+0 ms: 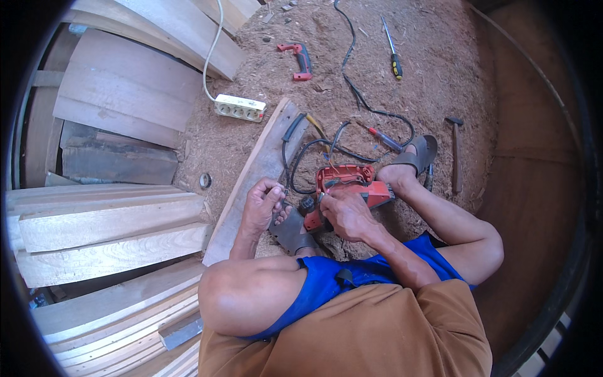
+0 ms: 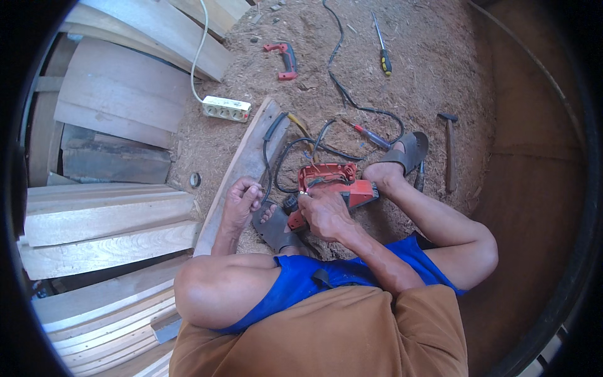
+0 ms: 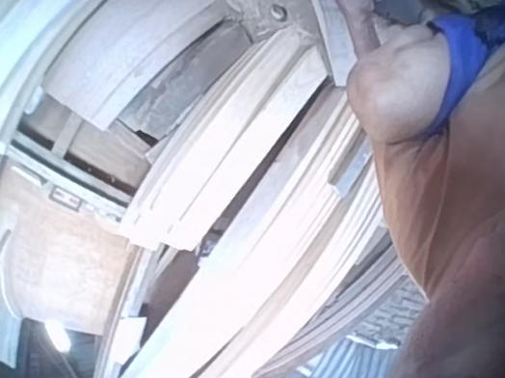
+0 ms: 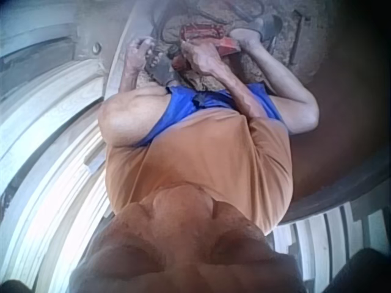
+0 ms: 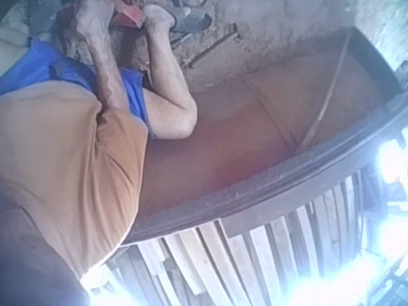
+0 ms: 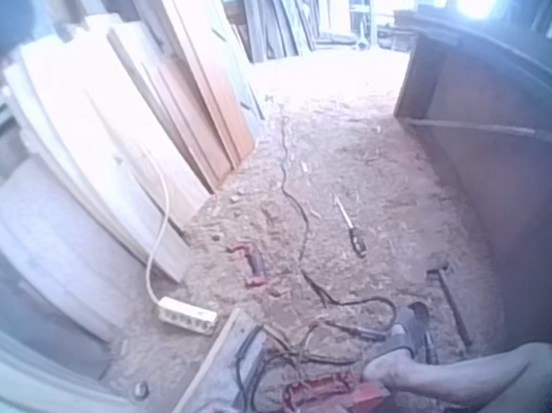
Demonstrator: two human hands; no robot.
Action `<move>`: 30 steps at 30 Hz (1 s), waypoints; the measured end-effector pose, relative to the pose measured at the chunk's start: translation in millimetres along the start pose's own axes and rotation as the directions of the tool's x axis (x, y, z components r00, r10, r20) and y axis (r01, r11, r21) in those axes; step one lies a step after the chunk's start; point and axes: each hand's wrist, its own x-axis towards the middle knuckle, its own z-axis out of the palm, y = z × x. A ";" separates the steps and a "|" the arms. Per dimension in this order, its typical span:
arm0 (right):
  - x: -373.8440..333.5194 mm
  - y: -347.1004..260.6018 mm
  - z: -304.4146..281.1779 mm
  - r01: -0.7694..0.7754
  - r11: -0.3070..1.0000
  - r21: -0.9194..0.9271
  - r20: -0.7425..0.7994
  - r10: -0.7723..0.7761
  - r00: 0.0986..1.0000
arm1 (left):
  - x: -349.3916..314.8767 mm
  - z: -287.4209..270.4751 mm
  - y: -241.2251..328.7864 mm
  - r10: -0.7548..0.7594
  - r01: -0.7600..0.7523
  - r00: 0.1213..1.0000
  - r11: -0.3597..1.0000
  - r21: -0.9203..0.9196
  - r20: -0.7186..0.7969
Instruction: The person repairs a power sander by hand, twisting and connecting wires within the internal housing while sitting on the floor.
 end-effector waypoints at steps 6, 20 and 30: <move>0.1 2.8 2.3 0.002 0.999 -0.051 0.051 0.001 0.999 | 0.0 -0.6 -9.1 0.010 -0.009 1.000 0.994 -0.106 0.008; -1.6 4.9 7.0 0.024 0.995 -0.097 0.017 -0.022 1.000 | 3.1 -9.5 -12.5 0.063 -0.064 0.998 0.991 -0.114 -0.016; -1.4 3.5 3.9 0.002 0.996 -0.094 0.059 0.004 0.998 | 2.5 -8.0 -9.7 0.047 -0.048 0.999 0.993 -0.106 -0.015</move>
